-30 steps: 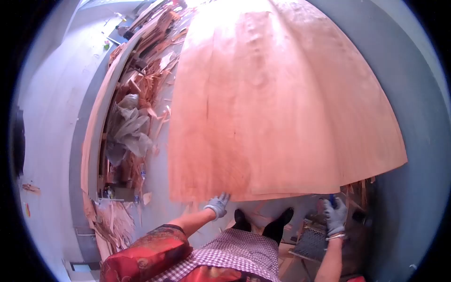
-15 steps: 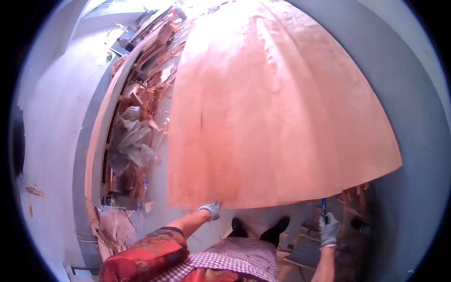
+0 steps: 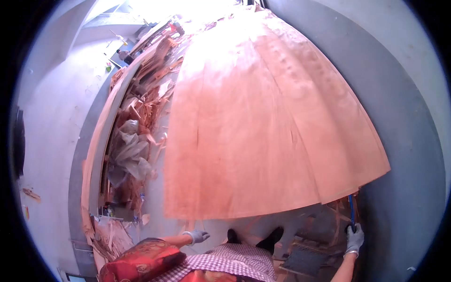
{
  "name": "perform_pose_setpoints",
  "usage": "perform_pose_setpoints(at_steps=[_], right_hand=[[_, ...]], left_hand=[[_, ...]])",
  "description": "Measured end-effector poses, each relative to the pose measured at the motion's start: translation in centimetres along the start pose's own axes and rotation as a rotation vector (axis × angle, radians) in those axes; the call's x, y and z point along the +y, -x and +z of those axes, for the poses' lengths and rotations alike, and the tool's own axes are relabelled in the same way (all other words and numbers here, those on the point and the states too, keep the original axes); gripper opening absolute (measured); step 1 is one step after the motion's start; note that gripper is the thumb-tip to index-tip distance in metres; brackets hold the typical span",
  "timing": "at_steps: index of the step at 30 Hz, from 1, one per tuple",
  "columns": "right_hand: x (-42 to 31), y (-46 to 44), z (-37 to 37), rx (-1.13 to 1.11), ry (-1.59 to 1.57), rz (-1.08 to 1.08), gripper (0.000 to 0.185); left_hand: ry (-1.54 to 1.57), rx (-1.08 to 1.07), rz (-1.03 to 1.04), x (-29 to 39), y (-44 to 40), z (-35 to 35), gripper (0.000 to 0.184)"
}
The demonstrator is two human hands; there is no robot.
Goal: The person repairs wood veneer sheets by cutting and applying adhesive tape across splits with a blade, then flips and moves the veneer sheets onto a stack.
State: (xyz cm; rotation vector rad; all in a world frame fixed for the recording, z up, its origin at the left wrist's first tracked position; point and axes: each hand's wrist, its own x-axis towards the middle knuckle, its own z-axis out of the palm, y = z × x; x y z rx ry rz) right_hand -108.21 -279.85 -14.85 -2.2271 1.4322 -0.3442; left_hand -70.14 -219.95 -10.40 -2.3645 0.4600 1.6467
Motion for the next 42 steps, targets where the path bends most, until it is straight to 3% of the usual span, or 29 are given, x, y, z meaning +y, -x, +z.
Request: perform_pose_setpoints(at_steps=[2, 4, 6, 7, 8, 9, 10, 13, 15, 17, 19, 21, 22, 24, 25, 28, 32, 33, 34, 35, 36, 37, 38, 39, 40, 41, 42], right_hand=[[8.3, 1.7, 2.8, 0.081, 0.133, -0.119, 0.015], [7.1, 3.0, -4.0, -0.338, -0.059, 0.374, 0.036], [4.2, 3.6, -12.8, -0.215, 0.071, 0.343, 0.032], [10.6, 3.3, -15.6, -0.142, 0.070, 0.300, 0.031], [16.7, 2.4, -18.8, -0.132, 0.002, 0.433, 0.027], [22.5, 2.4, -22.4, 0.037, -0.032, 0.320, 0.029], [27.4, 1.3, -26.8, -0.017, -0.101, 0.443, 0.032], [35.3, 2.0, -31.5, 0.079, 0.200, 0.331, 0.032], [37.0, 2.7, -28.5, -0.111, 0.077, 0.284, 0.030], [28.3, 4.3, -25.2, -0.222, -0.205, 0.330, 0.029], [2.0, 6.2, -26.1, -0.109, -0.167, 0.599, 0.029], [1.2, 4.4, -27.6, -0.204, -0.320, 0.491, 0.030], [5.9, 2.8, -27.9, -0.027, -0.230, 0.227, 0.027], [6.7, 1.3, -30.6, 0.115, -0.220, 0.130, 0.022], [2.7, 0.9, -33.9, 0.083, -0.304, 0.298, 0.020], [2.2, -0.2, -36.2, 0.011, -0.277, 0.371, 0.025], [4.5, -0.5, -24.8, -0.141, -0.472, 0.276, 0.036], [4.0, 0.6, -19.9, -0.146, -0.634, 0.154, 0.032], [-5.7, 3.8, -18.7, -0.277, -0.717, 0.382, 0.026], [-9.1, 5.5, -15.9, -0.373, -0.599, 0.420, 0.023], [-5.3, 6.4, -9.5, -0.368, -0.655, 0.405, 0.021], [-10.3, 8.8, -4.6, -0.108, -0.757, 0.122, 0.021], [-14.1, 11.3, -3.2, -0.323, -0.914, 0.294, 0.020], [-13.4, 12.8, 0.8, -0.552, -0.847, 0.580, 0.018], [-19.5, 15.5, 1.0, -0.526, -0.870, 0.485, 0.021], [-20.0, 16.3, 3.7, -0.678, -0.796, 0.563, 0.023], [-21.9, 17.1, 5.1, -0.681, -0.801, 0.566, 0.023]], left_hand=[[0.034, 0.053, -0.001, -2.1, 0.2, 2.3, 0.050], [0.051, 0.072, -0.036, -3.4, 1.0, 3.9, 0.051], [0.096, 0.009, -0.058, -6.3, 0.1, 6.7, 0.052], [0.115, -0.022, -0.064, -7.0, -0.4, 7.7, 0.053], [0.107, -0.033, -0.064, -6.8, 0.3, 7.7, 0.052], [0.101, -0.041, -0.065, -6.2, 1.4, 7.5, 0.051], [0.095, -0.049, -0.065, -5.7, 2.5, 7.3, 0.050], [0.137, -0.061, -0.031, -5.1, 2.0, 7.3, 0.049], [0.176, -0.058, -0.016, -4.9, 1.1, 7.2, 0.049], [0.216, -0.047, 0.000, -4.6, 0.4, 7.0, 0.048], [0.234, -0.035, 0.019, -4.3, -0.4, 6.1, 0.048], [0.240, -0.029, 0.038, -3.9, -0.9, 5.3, 0.047], [0.242, -0.027, 0.043, -3.8, -1.1, 5.1, 0.047], [0.264, -0.017, 0.048, -3.6, -1.1, 4.8, 0.047], [0.275, -0.011, 0.049, -3.6, -1.1, 4.8, 0.047], [0.316, 0.000, 0.059, -4.1, -1.1, 5.4, 0.046], [0.426, 0.068, 0.056, -5.8, -0.2, 7.7, 0.042], [0.444, 0.066, 0.050, -6.3, 0.0, 8.5, 0.042], [0.462, 0.062, 0.041, -6.9, 0.0, 9.2, 0.042], [0.483, 0.062, 0.036, -7.4, 0.2, 10.2, 0.042], [0.510, 0.063, 0.027, -7.8, 0.5, 11.3, 0.043], [0.535, 0.064, 0.020, -8.6, 0.8, 12.2, 0.043], [0.561, 0.066, 0.016, -9.3, 1.2, 13.6, 0.043], [0.597, 0.070, 0.014, -10.1, 1.6, 14.9, 0.043], [0.637, 0.079, 0.008, -11.3, 2.0, 16.3, 0.043], [0.677, 0.089, 0.007, -12.2, 2.4, 17.8, 0.043], [0.722, 0.098, 0.006, -13.3, 2.8, 19.4, 0.043]])
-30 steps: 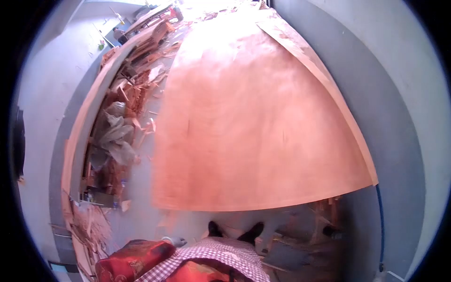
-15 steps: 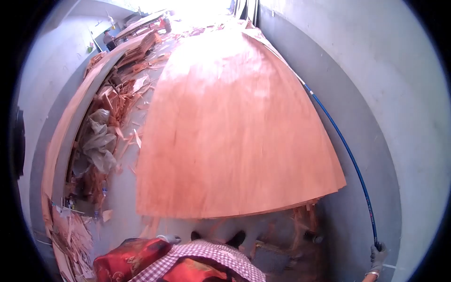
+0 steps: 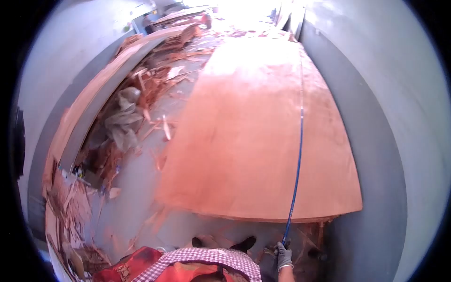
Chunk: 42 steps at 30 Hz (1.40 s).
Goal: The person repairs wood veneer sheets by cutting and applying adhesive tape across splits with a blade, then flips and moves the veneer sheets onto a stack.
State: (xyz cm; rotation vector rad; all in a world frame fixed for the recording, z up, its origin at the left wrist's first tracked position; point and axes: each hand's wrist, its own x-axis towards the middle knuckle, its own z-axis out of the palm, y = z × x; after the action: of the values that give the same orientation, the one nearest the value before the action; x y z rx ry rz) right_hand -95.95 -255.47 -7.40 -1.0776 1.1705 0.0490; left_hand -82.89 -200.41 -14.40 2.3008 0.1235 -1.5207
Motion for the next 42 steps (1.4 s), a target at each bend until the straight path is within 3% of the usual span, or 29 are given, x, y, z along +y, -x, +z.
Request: perform_pose_setpoints(at_steps=[4, 6, 7, 10, 13, 16, 17, 19, 22, 23, 25, 27, 28, 30, 31, 34, 36, 37, 39, 42], right_hand=[[-1.7, 1.5, 7.9, -0.034, -0.048, -0.063, 0.021], [-2.6, 1.5, 11.0, -0.009, -0.080, 0.005, 0.021], [-0.4, -2.3, 11.2, 0.031, -0.114, -0.085, 0.020], [0.0, -0.2, 18.6, 0.062, -0.124, -0.182, 0.015], [-0.8, 2.1, 28.2, 0.186, -0.057, -0.325, 0.014], [-0.8, 2.0, 34.7, 0.239, 0.005, -0.416, 0.015], [-1.0, 1.6, 36.8, 0.233, 0.020, -0.436, 0.016], [-1.4, 2.2, 41.6, 0.257, 0.099, -0.518, 0.016], [-1.6, 2.6, 47.9, 0.183, 0.142, -0.533, 0.015], [-2.2, 2.4, 52.3, 0.098, 0.155, -0.523, 0.015], [-2.2, 3.2, 60.5, 0.071, 0.167, -0.570, 0.015], [-1.2, 1.6, 69.6, 0.069, 0.182, -0.673, 0.014], [-0.3, 2.6, 74.5, -0.025, 0.124, -0.666, 0.014], [0.9, 7.2, 83.6, -0.152, 0.095, -0.620, 0.013], [1.4, 9.6, 88.5, -0.269, 0.066, -0.638, 0.013], [2.3, 15.2, 101.8, -0.528, 0.087, -0.666, 0.015], [3.0, 18.5, 110.4, -0.703, 0.172, -0.605, 0.019], [3.4, 20.6, 114.7, -0.842, 0.193, -0.545, 0.021], [5.7, 26.8, 122.4, -0.829, 0.253, -0.440, 0.021], [11.3, 31.4, 134.3, -1.025, 0.200, -0.389, 0.019]], left_hand=[[0.206, 0.042, 0.033, -9.3, -0.3, 2.6, 0.043], [0.336, 0.073, 0.075, -15.3, -1.2, 4.4, 0.043], [0.379, 0.097, 0.084, -18.3, -1.1, 4.9, 0.043], [0.351, 0.213, -0.047, -23.4, 6.4, 1.9, 0.042], [0.612, 0.426, -0.262, -34.6, 5.6, 4.8, 0.038], [1.462, 0.594, -0.177, -44.4, 0.5, 9.0, 0.035], [1.561, 0.537, -0.250, -46.0, 0.7, 8.0, 0.033], [1.758, 0.436, -0.415, -42.4, 8.3, -0.4, 0.028], [1.256, 0.487, -0.236, -42.5, 12.3, -9.5, 0.029], [0.957, 0.651, -0.030, -46.5, 8.2, -9.9, 0.029], [0.497, 0.844, 0.160, -50.6, 7.4, -12.6, 0.032], [0.874, 0.701, -0.010, -47.3, 14.2, -25.2, 0.037], [1.389, 0.489, -0.179, -47.0, 16.7, -29.0, 0.039], [1.375, 0.687, -0.032, -51.0, 15.7, -30.6, 0.036], [1.363, 0.776, 0.035, -53.4, 14.7, -30.3, 0.034], [0.892, 1.118, 0.110, -60.3, 12.6, -25.2, 0.029], [0.843, 0.962, -0.330, -60.5, 15.6, -22.6, 0.026], [0.801, 0.956, -0.352, -62.3, 14.5, -19.0, 0.026], [0.851, 0.834, -0.415, -65.6, 11.4, -8.3, 0.024], [1.214, 0.483, -0.587, -67.7, 15.0, -7.1, 0.021]])
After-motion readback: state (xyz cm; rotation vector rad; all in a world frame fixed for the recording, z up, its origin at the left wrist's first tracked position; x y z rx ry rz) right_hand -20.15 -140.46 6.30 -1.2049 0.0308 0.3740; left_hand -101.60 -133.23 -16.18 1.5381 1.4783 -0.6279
